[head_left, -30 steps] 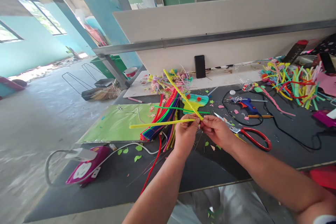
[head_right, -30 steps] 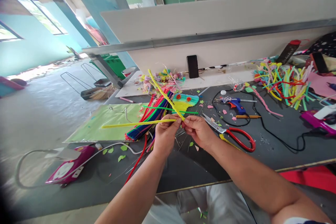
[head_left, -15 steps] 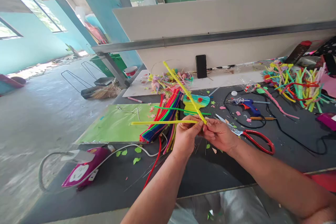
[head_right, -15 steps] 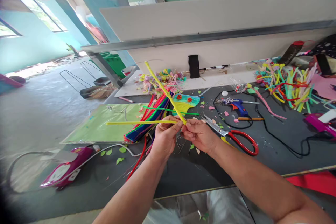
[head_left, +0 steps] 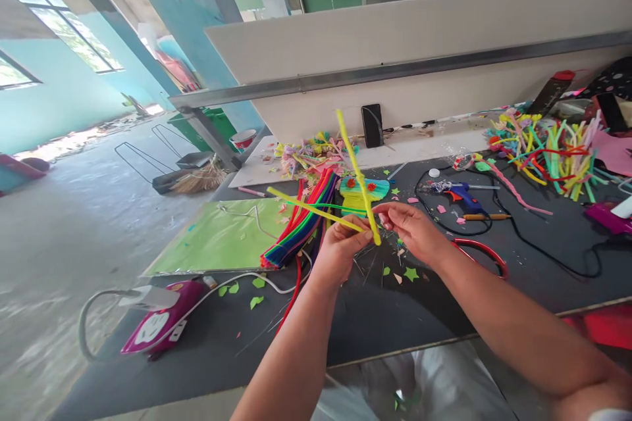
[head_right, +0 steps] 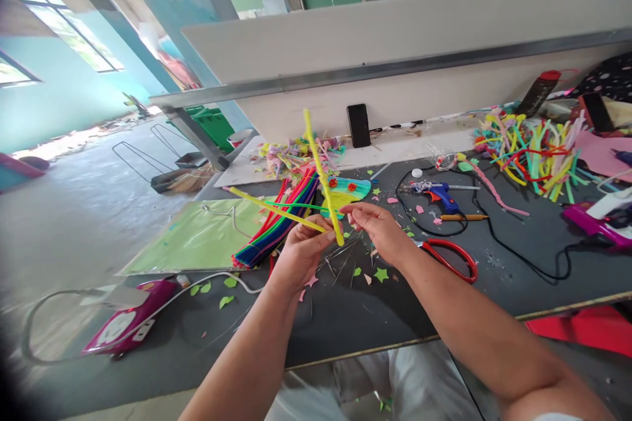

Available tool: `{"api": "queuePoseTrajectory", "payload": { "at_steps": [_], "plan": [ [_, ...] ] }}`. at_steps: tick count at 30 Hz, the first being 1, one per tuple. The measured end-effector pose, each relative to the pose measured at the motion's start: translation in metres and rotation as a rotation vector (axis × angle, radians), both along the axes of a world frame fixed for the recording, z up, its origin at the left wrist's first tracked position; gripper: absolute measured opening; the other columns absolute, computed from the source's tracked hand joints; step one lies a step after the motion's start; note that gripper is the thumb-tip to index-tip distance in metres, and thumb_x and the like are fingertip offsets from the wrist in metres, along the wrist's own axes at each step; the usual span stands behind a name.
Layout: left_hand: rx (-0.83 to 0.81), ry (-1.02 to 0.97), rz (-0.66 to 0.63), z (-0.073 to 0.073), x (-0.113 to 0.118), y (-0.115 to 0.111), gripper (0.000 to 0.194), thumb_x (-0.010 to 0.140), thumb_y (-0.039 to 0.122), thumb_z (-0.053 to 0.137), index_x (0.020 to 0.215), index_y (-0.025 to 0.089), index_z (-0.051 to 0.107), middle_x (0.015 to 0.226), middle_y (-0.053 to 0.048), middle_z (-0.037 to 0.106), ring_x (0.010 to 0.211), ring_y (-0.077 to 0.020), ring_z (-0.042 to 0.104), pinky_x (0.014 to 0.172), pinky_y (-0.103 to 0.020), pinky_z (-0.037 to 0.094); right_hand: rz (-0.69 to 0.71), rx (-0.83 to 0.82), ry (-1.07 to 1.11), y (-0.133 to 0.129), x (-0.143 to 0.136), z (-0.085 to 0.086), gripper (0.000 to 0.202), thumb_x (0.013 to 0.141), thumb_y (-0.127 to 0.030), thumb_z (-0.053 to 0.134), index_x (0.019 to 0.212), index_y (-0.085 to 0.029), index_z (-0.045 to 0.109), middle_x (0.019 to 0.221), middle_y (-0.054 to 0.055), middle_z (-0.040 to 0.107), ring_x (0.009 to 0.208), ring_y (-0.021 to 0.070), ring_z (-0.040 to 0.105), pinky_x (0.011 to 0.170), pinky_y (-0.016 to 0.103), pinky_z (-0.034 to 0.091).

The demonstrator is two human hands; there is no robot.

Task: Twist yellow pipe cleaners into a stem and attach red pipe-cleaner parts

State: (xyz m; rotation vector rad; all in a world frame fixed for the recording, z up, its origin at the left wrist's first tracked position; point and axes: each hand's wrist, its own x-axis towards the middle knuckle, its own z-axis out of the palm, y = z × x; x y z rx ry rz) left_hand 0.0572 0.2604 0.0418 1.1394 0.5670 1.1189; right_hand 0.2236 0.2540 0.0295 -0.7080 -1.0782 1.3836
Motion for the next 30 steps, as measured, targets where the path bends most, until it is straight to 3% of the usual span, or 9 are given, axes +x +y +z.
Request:
{"api": "queuePoseTrajectory", "payload": {
  "at_steps": [4, 7, 10, 14, 17, 22, 25, 28, 30],
  "plan": [
    [-0.153, 0.019, -0.193, -0.001, 0.003, -0.001, 0.016, 0.065, 0.018, 0.076, 0.071, 0.013, 0.062, 0.073, -0.002, 0.066, 0.066, -0.0142, 0.063, 0.068, -0.028, 0.05, 0.121, -0.007, 0.012, -0.001, 0.002, 0.001, 0.021, 0.072, -0.038, 0.073, 0.083, -0.02, 0.072, 0.072, 0.002, 0.062, 0.071, 0.0164, 0.056, 0.063, 0.03, 0.043],
    [-0.234, 0.037, -0.223, -0.002, 0.006, 0.0, 0.021, 0.068, 0.025, 0.075, 0.075, 0.013, 0.059, 0.074, -0.003, 0.065, 0.064, -0.0161, 0.065, 0.067, -0.032, 0.053, -0.012, 0.05, -0.002, 0.002, 0.005, -0.001, 0.014, 0.071, -0.033, 0.074, 0.072, -0.02, 0.07, 0.071, 0.0, 0.062, 0.068, 0.014, 0.054, 0.067, 0.029, 0.042],
    [-0.263, 0.085, -0.043, -0.005, 0.011, 0.001, 0.026, 0.076, 0.037, 0.068, 0.084, 0.015, 0.057, 0.074, -0.003, 0.064, 0.062, -0.016, 0.065, 0.064, -0.033, 0.054, -0.224, 0.097, -0.063, 0.008, 0.009, -0.003, 0.016, 0.072, -0.034, 0.072, 0.067, -0.02, 0.065, 0.067, -0.002, 0.058, 0.063, 0.0118, 0.049, 0.063, 0.027, 0.039],
    [-0.014, 0.174, 0.284, -0.015, 0.02, -0.001, 0.026, 0.075, 0.034, 0.068, 0.092, 0.018, 0.057, 0.076, 0.0, 0.063, 0.069, -0.0129, 0.063, 0.07, -0.029, 0.053, -0.404, 0.172, -0.222, 0.011, 0.014, -0.005, 0.02, 0.075, -0.037, 0.068, 0.066, -0.02, 0.06, 0.065, -0.002, 0.05, 0.062, 0.0122, 0.045, 0.06, 0.027, 0.036],
    [0.104, 0.296, 0.252, -0.022, 0.027, -0.005, 0.026, 0.069, 0.027, 0.072, 0.091, 0.018, 0.062, 0.081, -0.001, 0.064, 0.074, -0.0126, 0.062, 0.072, -0.026, 0.052, -0.425, 0.227, -0.359, 0.009, 0.014, -0.007, 0.02, 0.078, -0.035, 0.065, 0.066, -0.02, 0.057, 0.066, -0.002, 0.048, 0.062, 0.0121, 0.043, 0.058, 0.026, 0.034],
    [0.023, 0.379, 0.205, -0.028, 0.035, -0.006, 0.014, 0.07, 0.024, 0.068, 0.08, 0.016, 0.065, 0.07, 0.0, 0.063, 0.06, -0.0114, 0.06, 0.063, -0.026, 0.052, -0.442, 0.31, -0.523, 0.008, 0.008, -0.005, 0.019, 0.08, -0.031, 0.062, 0.066, -0.02, 0.057, 0.067, -0.002, 0.05, 0.065, 0.0133, 0.046, 0.063, 0.027, 0.038],
    [-0.052, 0.306, 0.242, -0.029, 0.033, -0.003, 0.013, 0.068, 0.023, 0.068, 0.077, 0.016, 0.062, 0.064, 0.001, 0.063, 0.054, -0.0112, 0.058, 0.056, -0.025, 0.051, -0.452, 0.37, -0.57, 0.003, 0.006, -0.001, 0.013, 0.082, -0.03, 0.059, 0.075, -0.02, 0.062, 0.075, 0.001, 0.057, 0.072, 0.016, 0.053, 0.069, 0.029, 0.042],
    [-0.116, 0.166, 0.269, -0.025, 0.028, -0.001, 0.018, 0.067, 0.025, 0.07, 0.078, 0.015, 0.061, 0.064, 0.001, 0.064, 0.052, -0.0109, 0.058, 0.053, -0.025, 0.05, -0.614, 0.48, -0.596, -0.005, 0.008, 0.002, 0.012, 0.085, -0.029, 0.055, 0.088, -0.021, 0.063, 0.085, 0.004, 0.06, 0.078, 0.0178, 0.055, 0.074, 0.033, 0.043],
    [-0.153, 0.094, 0.276, -0.02, 0.024, 0.0, 0.021, 0.065, 0.026, 0.073, 0.077, 0.014, 0.06, 0.064, 0.0, 0.065, 0.052, -0.0103, 0.057, 0.053, -0.024, 0.049, -0.659, 0.59, -0.688, -0.01, 0.01, 0.002, 0.015, 0.085, -0.028, 0.054, 0.077, -0.02, 0.063, 0.075, 0.004, 0.06, 0.076, 0.0187, 0.056, 0.079, 0.036, 0.042]
  ]
}}
